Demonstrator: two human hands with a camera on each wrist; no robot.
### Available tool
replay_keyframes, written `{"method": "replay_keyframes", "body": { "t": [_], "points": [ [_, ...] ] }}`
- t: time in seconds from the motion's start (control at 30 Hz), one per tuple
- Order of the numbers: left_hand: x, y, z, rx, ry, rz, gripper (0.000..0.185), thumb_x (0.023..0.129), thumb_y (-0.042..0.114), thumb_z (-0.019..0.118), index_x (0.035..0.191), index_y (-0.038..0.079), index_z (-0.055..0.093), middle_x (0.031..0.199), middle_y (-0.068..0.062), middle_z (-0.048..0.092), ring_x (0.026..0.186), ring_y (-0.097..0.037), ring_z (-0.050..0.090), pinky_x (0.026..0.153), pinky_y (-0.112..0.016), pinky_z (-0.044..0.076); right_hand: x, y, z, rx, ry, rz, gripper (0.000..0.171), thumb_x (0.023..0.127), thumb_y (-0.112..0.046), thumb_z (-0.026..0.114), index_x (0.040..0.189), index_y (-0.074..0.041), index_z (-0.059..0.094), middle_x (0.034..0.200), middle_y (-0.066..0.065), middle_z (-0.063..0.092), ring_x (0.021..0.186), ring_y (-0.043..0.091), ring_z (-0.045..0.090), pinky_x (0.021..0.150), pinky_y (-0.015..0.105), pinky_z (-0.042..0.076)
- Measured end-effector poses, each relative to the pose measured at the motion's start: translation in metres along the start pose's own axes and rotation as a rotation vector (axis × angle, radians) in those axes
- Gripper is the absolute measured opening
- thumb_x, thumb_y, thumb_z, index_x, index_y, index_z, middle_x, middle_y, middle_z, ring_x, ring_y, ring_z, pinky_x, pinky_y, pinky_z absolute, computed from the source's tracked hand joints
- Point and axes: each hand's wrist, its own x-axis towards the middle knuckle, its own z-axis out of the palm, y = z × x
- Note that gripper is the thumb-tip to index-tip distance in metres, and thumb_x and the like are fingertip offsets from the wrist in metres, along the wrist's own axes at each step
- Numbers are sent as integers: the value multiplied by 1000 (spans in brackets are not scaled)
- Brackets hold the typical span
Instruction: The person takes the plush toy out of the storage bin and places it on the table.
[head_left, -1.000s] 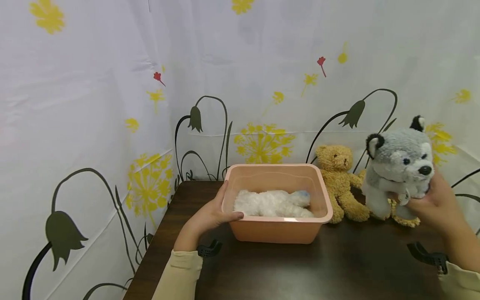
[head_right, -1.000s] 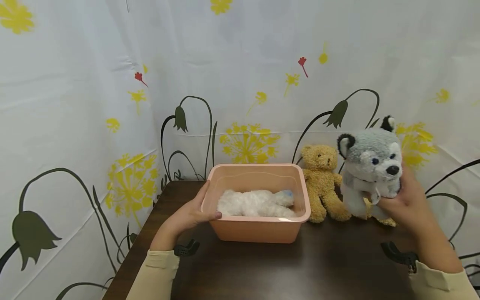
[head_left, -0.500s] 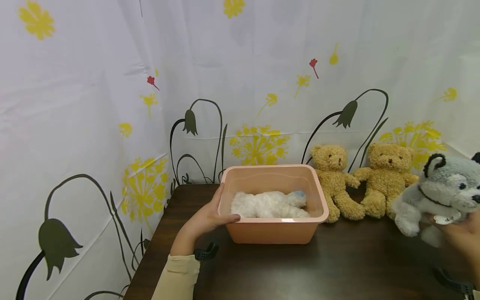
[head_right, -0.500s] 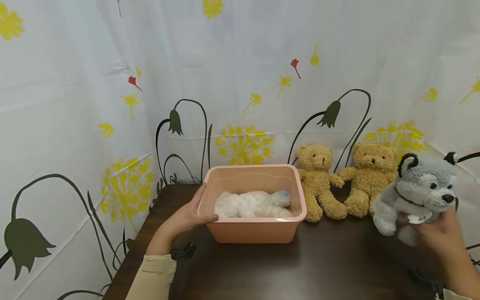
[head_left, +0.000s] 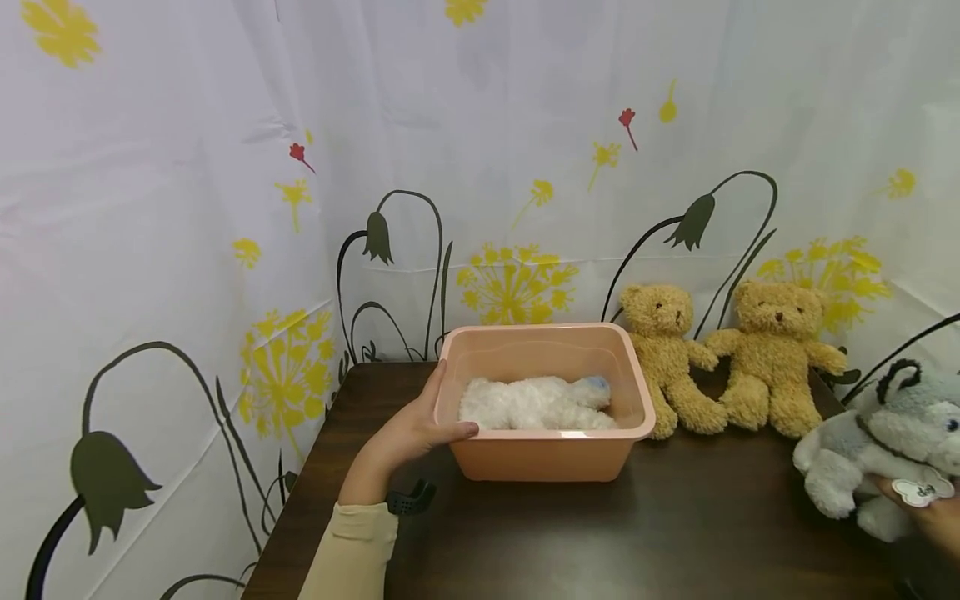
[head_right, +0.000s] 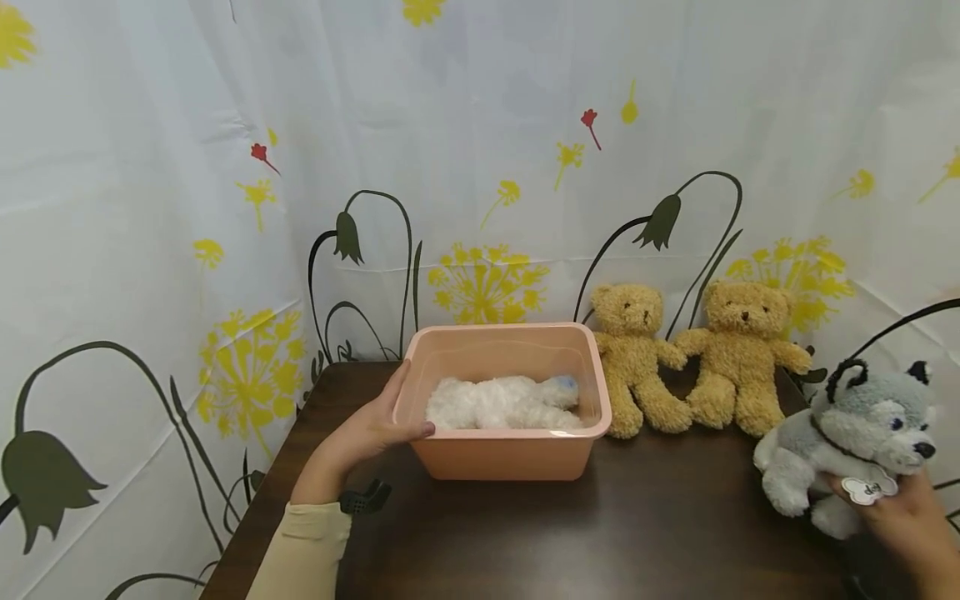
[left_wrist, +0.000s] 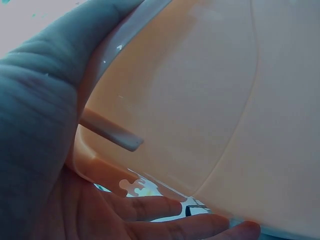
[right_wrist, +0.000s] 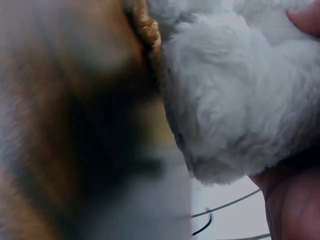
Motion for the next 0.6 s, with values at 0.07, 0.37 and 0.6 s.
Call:
{"method": "replay_keyframes", "body": {
  "t": [0.07, 0.37, 0.6],
  "points": [
    [0, 1, 0, -5, 1, -1, 136, 85, 48, 92, 177, 30, -7, 181, -17, 20, 154, -43, 44, 125, -61, 39, -4, 1, 0, -6, -29, -15, 100, 66, 32, 73, 149, -21, 60, 127, -37, 56, 116, -18, 52, 96, 0, 35],
    [1, 1, -1, -18, -5, 2, 135, 85, 46, 93, 177, 30, -6, 181, -17, 20, 156, -43, 42, 126, -62, 38, -7, 9, -5, 25, -206, -115, 99, 61, 40, 72, 143, -14, 62, 128, -33, 60, 113, -18, 57, 93, -1, 40],
    [0, 3, -1, -12, -4, 4, 135, 85, 45, 92, 177, 31, -7, 181, -18, 21, 155, -43, 42, 125, -62, 38, -2, 19, -6, 221, -198, -44, 100, 67, 47, 58, 141, -20, 63, 122, -29, 67, 104, -16, 64, 86, 0, 47]
  ]
}}
